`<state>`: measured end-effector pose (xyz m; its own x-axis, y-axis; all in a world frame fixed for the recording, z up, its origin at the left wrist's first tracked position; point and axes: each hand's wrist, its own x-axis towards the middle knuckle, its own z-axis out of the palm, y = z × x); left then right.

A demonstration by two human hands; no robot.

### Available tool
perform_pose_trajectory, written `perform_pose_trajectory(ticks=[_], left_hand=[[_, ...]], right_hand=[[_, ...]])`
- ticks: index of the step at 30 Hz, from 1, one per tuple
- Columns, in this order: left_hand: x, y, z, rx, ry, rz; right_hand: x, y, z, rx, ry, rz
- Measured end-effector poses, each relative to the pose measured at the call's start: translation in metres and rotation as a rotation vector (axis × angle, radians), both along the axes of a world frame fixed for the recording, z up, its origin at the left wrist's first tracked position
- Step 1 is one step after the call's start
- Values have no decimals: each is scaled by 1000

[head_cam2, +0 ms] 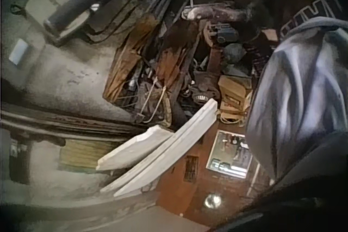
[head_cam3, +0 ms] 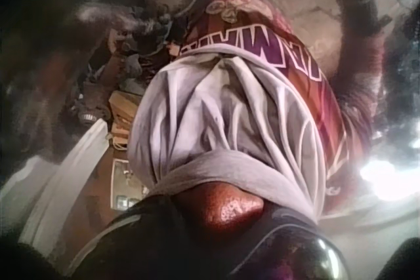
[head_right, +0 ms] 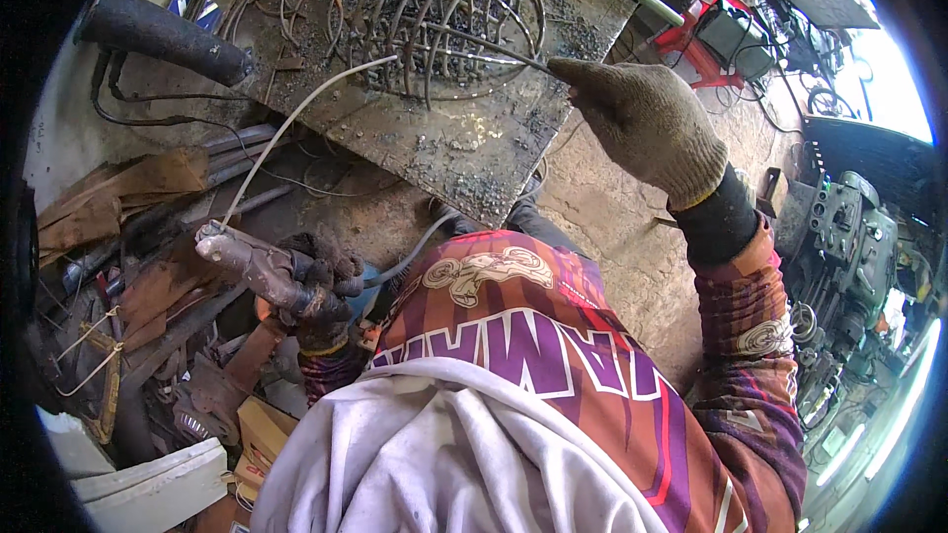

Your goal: The person welds metal rods onto a circular metal frame using a welding tool, then uses a hammer and a pipe wrench to adjust and secure parts of the structure before grinding the welded joints with an angle grinder.

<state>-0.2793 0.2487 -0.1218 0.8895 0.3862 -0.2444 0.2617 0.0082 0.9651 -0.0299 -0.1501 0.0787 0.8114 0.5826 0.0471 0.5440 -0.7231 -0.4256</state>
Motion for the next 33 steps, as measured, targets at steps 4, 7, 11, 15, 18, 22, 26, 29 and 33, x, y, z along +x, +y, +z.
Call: perform_pose_trajectory(ticks=[4,7,11,15,18,22,26,29,33], left_hand=[[8,-7,16,13,50,-37],[11,-16,20,69,88,-46],[-7,5,-47,596,-56,-284],[-2,-3,-57,523,-157,-120],[-16,7,-93,848,-190,-118],[-20,16,-110,972,-201,-126],[-19,19,-110,660,-156,-141],[-21,21,-116,682,-137,-148],[-20,19,-118,777,-119,-164]], right_hand=[[-1,1,0,-13,-19,-1],[1,-1,0,19,-51,44],[-1,4,4,-4,32,-22],[-2,3,5,16,50,-25],[0,2,0,26,25,-8],[0,1,0,33,-35,22],[-1,2,2,23,22,-16],[0,2,2,13,-3,-3],[0,2,1,5,-43,15]])
